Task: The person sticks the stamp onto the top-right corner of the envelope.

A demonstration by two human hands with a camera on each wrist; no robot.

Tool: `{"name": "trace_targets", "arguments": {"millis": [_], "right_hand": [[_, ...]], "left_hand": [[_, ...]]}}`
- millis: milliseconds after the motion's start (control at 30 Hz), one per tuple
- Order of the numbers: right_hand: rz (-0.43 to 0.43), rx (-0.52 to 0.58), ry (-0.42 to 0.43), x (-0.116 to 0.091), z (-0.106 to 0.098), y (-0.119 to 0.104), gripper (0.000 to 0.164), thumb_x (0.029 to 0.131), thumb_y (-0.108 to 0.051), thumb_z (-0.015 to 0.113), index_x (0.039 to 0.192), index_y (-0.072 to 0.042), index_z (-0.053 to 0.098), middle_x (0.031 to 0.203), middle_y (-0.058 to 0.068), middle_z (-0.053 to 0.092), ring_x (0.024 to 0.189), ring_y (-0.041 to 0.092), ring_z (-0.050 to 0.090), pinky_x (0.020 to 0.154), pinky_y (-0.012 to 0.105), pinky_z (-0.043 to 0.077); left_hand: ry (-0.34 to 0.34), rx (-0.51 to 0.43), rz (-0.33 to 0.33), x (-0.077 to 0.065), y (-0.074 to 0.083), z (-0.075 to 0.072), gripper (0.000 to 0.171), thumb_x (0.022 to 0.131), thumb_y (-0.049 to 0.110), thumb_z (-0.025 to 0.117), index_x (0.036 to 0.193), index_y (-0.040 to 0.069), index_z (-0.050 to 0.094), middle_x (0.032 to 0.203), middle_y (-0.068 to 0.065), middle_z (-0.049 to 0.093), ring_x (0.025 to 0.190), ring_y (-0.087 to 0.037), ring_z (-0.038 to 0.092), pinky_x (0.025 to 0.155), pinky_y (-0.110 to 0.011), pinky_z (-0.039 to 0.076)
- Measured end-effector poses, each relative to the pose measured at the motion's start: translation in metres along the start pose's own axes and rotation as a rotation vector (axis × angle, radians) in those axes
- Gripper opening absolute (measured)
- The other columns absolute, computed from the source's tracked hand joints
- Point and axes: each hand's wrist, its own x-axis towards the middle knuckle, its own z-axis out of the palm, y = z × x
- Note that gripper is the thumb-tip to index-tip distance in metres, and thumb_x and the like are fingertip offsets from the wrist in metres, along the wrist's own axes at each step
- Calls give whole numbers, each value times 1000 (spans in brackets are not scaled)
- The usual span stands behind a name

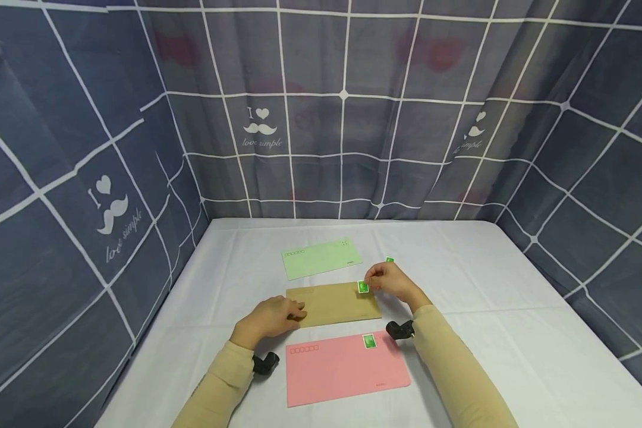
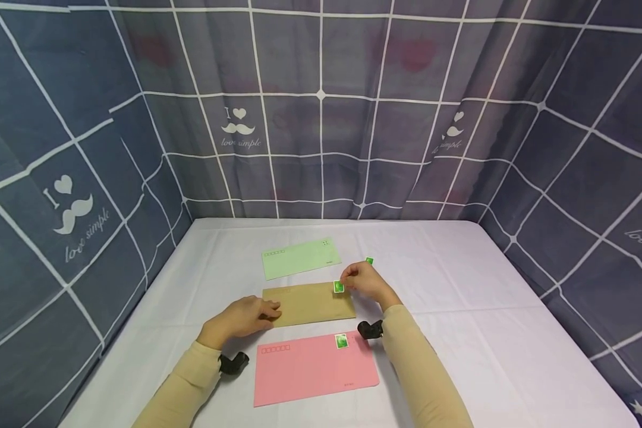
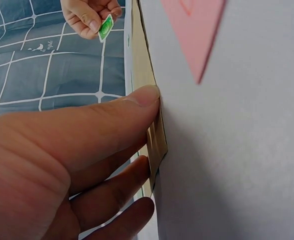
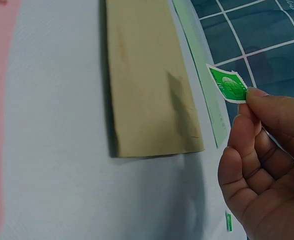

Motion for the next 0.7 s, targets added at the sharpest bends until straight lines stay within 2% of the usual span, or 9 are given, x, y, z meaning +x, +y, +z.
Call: {"name": "trace_targets", "arguments": {"millis": [300, 700], "right_hand": [[-6, 5, -23, 3, -2, -6, 11, 93, -5, 67, 96, 5, 67, 79, 3, 65, 74, 17, 57, 68, 30, 50], [-27, 5, -48, 7, -1, -8, 7, 92, -1, 67, 93, 6, 67, 76, -1, 62, 70, 14, 56, 72, 31, 54]], "left_hand": [[-4, -5, -8, -1, 0, -2, 34, 90, 20, 75, 123, 14, 73, 141, -5, 61, 134, -31, 56, 110, -49, 46], [-17, 2, -35, -3, 3, -3, 35, 90, 22, 75, 124, 16, 73, 143, -3, 60, 134, -31, 55, 109, -48, 46]]}}
